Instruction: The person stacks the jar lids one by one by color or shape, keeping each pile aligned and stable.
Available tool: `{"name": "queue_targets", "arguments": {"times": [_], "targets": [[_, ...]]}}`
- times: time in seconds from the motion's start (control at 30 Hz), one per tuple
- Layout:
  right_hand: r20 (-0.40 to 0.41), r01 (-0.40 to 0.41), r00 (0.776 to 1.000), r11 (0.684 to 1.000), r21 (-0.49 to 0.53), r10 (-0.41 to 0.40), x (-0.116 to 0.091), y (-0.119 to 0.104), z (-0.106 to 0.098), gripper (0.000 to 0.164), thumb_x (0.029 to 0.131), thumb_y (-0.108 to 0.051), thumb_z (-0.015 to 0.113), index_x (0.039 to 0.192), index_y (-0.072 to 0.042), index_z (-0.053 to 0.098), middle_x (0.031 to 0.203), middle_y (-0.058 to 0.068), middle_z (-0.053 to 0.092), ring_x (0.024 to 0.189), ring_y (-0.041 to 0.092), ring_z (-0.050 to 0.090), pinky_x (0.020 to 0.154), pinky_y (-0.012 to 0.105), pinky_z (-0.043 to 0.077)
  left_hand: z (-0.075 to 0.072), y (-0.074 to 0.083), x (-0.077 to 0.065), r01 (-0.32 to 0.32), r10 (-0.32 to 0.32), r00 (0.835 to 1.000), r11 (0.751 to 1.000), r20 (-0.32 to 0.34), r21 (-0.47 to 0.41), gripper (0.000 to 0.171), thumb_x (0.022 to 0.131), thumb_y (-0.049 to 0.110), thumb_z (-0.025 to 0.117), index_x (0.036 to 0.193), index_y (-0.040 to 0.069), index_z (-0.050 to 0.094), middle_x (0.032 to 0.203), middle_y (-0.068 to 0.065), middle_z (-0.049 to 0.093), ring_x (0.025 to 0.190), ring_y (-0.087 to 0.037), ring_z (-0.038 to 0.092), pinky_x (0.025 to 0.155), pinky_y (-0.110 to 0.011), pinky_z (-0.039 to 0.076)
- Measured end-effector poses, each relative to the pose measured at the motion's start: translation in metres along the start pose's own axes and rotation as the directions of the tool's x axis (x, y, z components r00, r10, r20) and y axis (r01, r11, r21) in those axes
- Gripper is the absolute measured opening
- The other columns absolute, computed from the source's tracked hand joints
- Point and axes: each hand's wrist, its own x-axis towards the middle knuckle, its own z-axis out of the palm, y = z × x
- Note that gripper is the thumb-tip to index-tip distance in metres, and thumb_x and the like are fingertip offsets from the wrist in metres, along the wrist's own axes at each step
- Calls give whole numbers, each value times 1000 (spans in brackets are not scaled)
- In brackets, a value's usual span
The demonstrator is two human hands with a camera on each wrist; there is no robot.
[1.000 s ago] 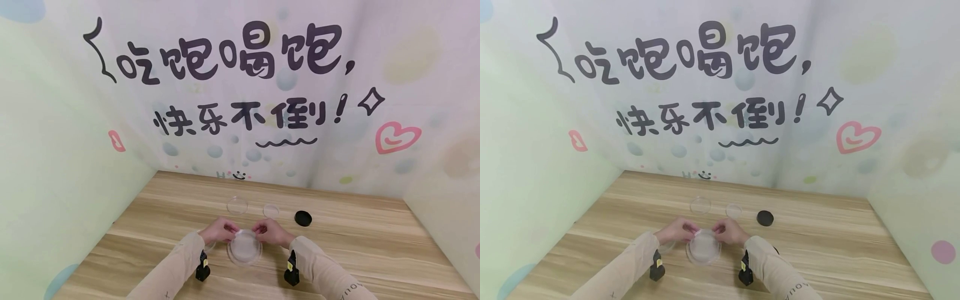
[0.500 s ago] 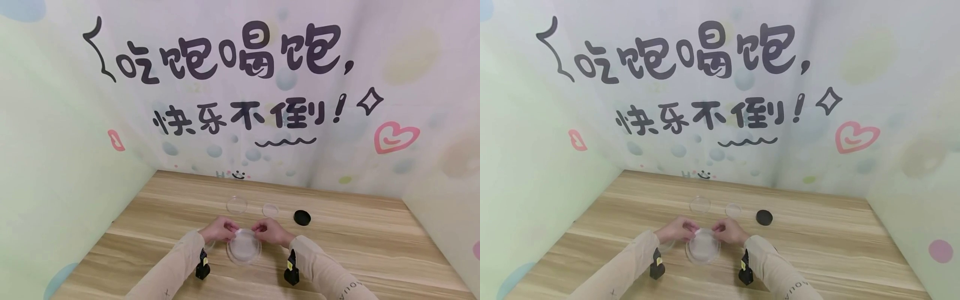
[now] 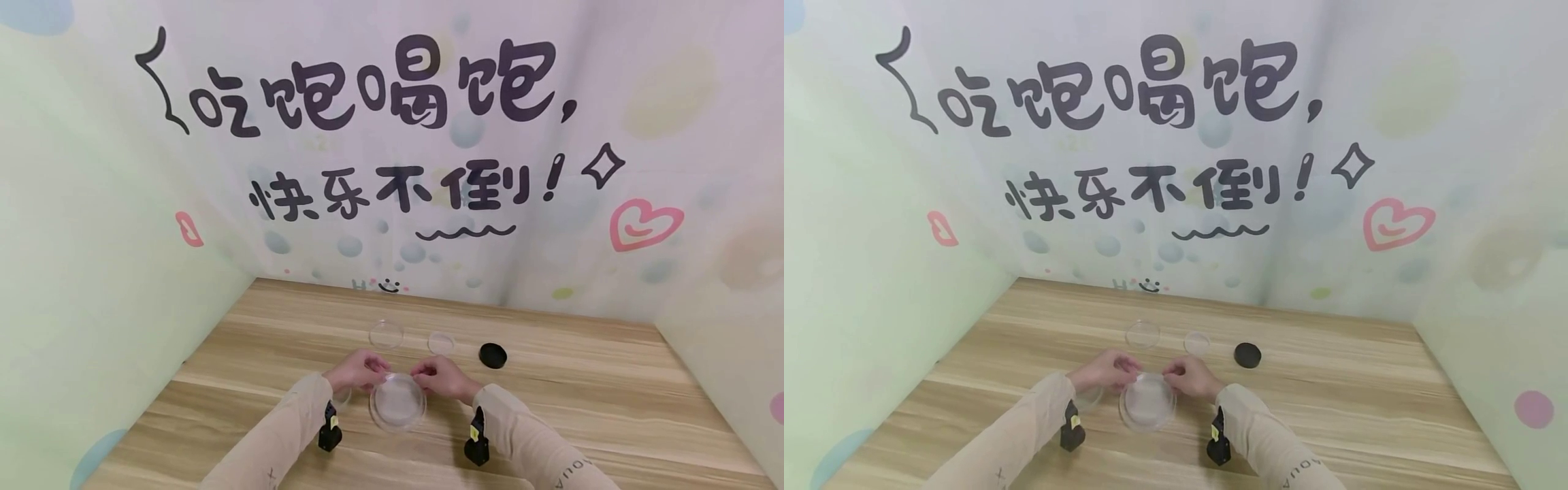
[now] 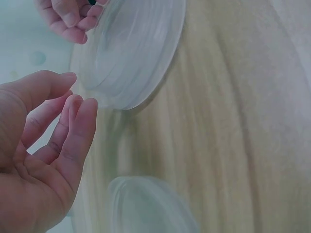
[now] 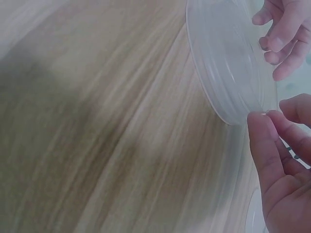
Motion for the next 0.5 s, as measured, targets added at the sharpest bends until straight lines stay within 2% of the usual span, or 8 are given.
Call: {"name": "queue_targets", "arguments": {"times": [0.13, 0.33, 0.5], "targets": [[-9, -16, 1000, 999, 29, 16, -1, -1, -4, 16, 84, -8, 56, 92, 4, 63, 79, 10, 62, 65, 14, 56, 58, 32, 52, -5, 4, -1, -13, 13, 1000, 1000, -17, -5, 27, 78, 0, 61, 104, -9, 57, 83, -9, 58, 71, -18, 57, 60, -30, 52], [-24, -53, 998, 998, 32, 54, -2, -1, -10, 16, 86, -9, 54, 93, 3, 63, 76, 7, 60, 65, 16, 58, 59, 33, 52, -14, 6, -1, -21, 21, 999, 1000, -40, 2, 26, 78, -3, 59, 103, -9, 57, 84, -11, 57, 75, -27, 57, 61, -34, 53], [-32, -50, 998, 999, 11, 51, 0, -4, -14, 18, 87, -10, 54, 94, 4, 62, 71, 7, 58, 64, 16, 54, 57, 30, 50, -23, 4, -1, -47, 48, 998, 999, -50, 17, 26, 77, -3, 60, 102, -9, 58, 83, -10, 58, 71, -20, 56, 62, -34, 52]]}}
